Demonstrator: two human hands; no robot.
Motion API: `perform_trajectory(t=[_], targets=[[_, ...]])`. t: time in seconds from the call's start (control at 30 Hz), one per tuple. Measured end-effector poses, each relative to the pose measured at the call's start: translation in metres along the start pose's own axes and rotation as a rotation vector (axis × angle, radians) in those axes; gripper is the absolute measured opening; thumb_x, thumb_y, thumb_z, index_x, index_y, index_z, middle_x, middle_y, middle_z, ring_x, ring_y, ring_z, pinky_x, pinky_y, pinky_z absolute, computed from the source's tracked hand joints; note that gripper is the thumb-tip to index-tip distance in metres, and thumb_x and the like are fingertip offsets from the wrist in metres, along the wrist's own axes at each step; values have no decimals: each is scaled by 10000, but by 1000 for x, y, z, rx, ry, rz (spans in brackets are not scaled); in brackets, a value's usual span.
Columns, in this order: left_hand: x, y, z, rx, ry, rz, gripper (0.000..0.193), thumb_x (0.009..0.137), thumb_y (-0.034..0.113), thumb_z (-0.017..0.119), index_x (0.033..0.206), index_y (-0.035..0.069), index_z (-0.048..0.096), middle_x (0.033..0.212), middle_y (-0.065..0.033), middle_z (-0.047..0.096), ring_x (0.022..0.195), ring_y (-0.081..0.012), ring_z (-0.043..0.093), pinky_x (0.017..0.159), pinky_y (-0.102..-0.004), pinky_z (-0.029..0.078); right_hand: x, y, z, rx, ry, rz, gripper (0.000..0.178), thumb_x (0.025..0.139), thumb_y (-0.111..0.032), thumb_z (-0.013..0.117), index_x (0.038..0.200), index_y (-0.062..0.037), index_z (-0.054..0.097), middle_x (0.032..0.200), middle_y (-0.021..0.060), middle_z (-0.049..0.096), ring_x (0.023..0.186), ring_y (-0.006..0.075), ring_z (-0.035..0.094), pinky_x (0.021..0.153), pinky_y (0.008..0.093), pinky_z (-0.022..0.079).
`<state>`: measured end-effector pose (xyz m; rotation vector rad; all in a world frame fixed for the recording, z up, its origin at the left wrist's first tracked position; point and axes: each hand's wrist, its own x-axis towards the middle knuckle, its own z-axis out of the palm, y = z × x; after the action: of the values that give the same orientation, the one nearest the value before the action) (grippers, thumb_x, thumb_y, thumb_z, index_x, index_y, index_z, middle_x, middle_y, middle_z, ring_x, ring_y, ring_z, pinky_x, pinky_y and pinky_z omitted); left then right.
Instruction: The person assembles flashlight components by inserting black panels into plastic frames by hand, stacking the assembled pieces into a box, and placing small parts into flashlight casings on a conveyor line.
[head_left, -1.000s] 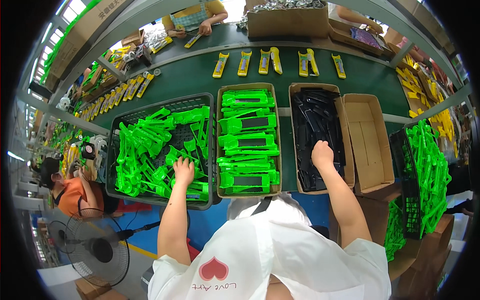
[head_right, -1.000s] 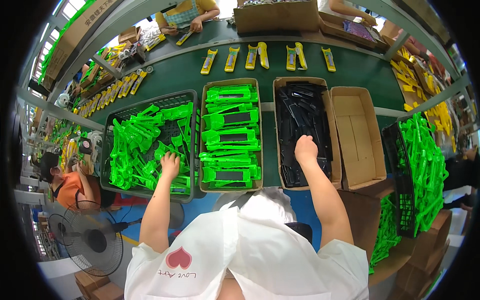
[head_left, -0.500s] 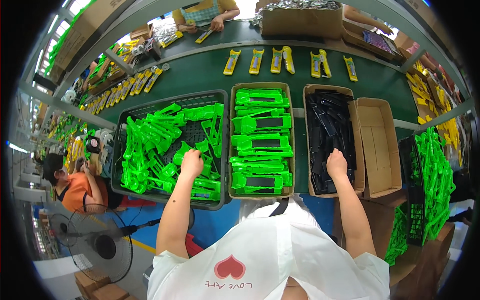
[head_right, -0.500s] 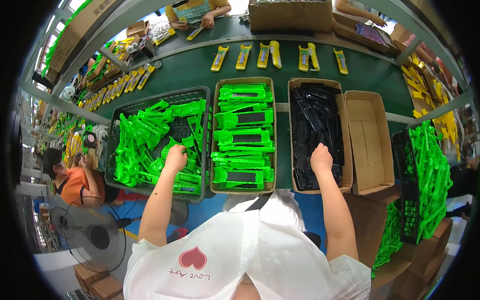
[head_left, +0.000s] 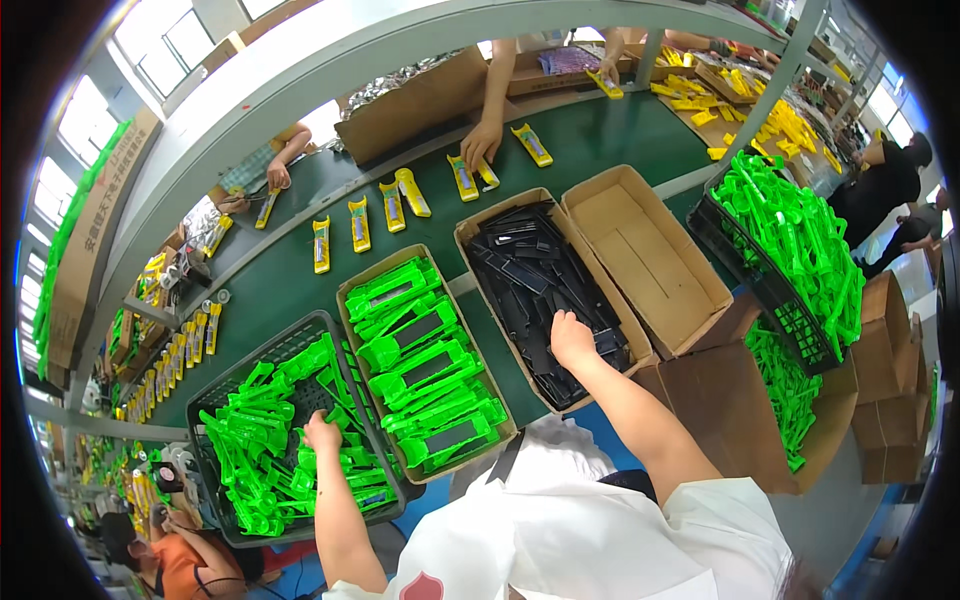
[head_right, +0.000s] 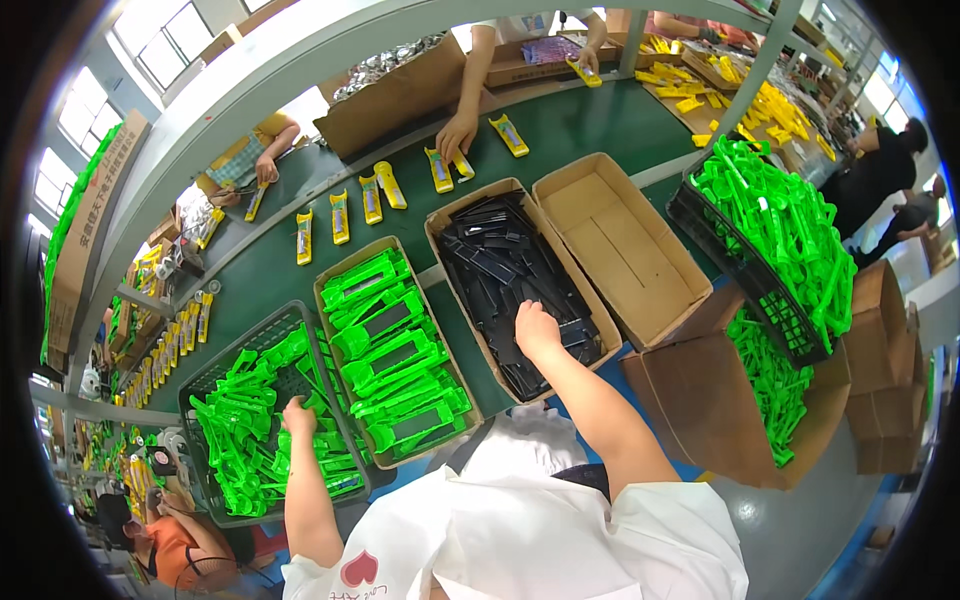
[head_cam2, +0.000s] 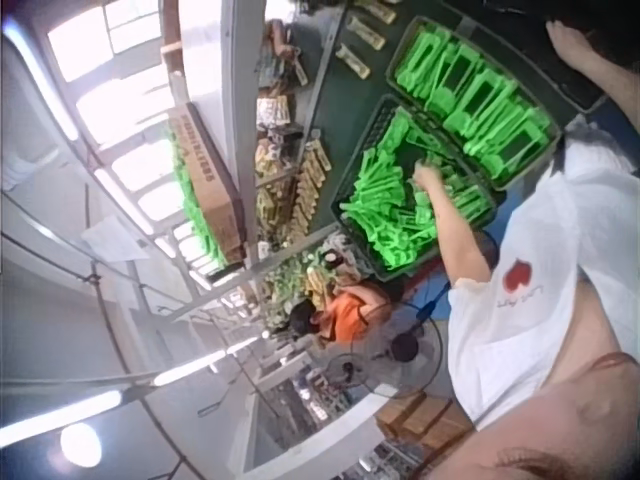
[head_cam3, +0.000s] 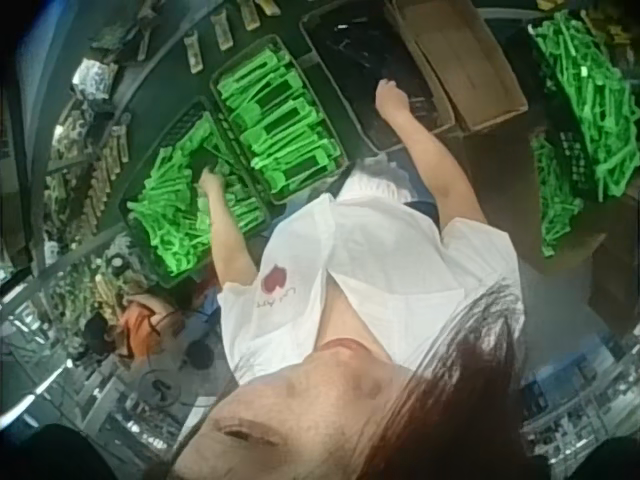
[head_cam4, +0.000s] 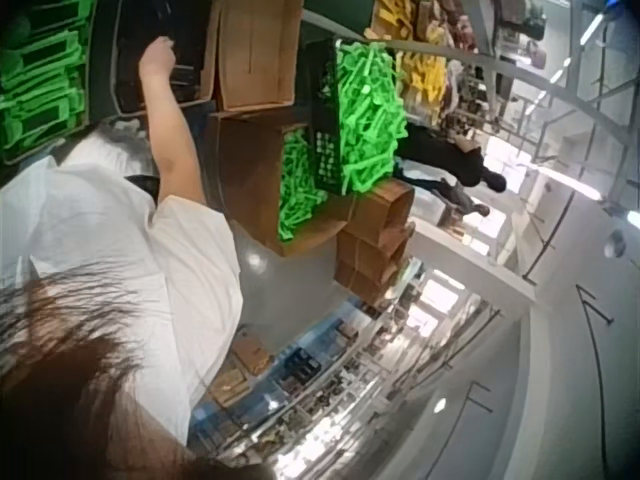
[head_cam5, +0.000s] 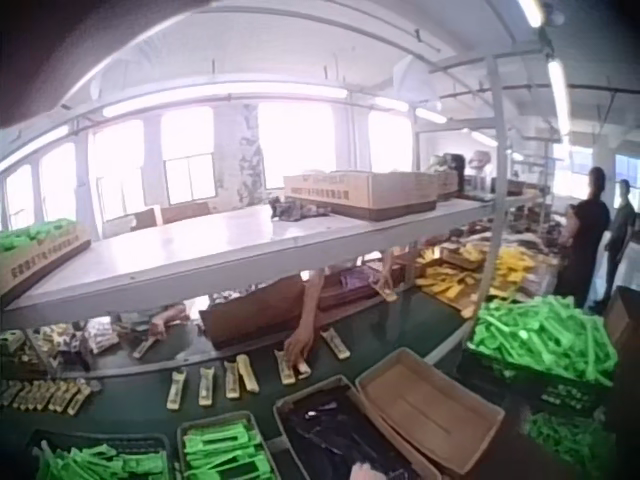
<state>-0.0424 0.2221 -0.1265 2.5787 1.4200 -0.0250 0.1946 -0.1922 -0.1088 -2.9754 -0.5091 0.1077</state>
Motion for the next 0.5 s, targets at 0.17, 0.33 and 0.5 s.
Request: perform_trajectory(t=[0.17, 0.33, 0.5], targets=[[-4, -9, -47, -429, 103, 128, 308, 671, 30, 574, 979, 45, 575, 782, -94, 597, 702, -208, 565, 658, -306, 452, 2, 2, 6, 29, -28, 5, 287, 780, -68, 461, 1032, 66, 434, 855, 198, 526, 709, 296, 601, 599, 326, 509], [-34, -9, -102, -894, 538, -33, 384, 746, -53, 435, 1118, 36, 455, 940, -126, 552, 796, -197, 565, 682, -295, 468, -2, 13, 8, 136, 40, 10, 205, 804, -99, 451, 960, 33, 462, 841, 208, 545, 720, 347, 579, 642, 391, 487], [-75, -20, -92, -1853, 60, -368, 385, 791, -20, 484, 1164, 47, 414, 947, -114, 554, 808, -226, 586, 738, -337, 499, 5, 17, -28, 427, 217, -98, 185, 761, -197, 553, 820, -30, 499, 740, 185, 569, 712, 348, 565, 619, 436, 455]])
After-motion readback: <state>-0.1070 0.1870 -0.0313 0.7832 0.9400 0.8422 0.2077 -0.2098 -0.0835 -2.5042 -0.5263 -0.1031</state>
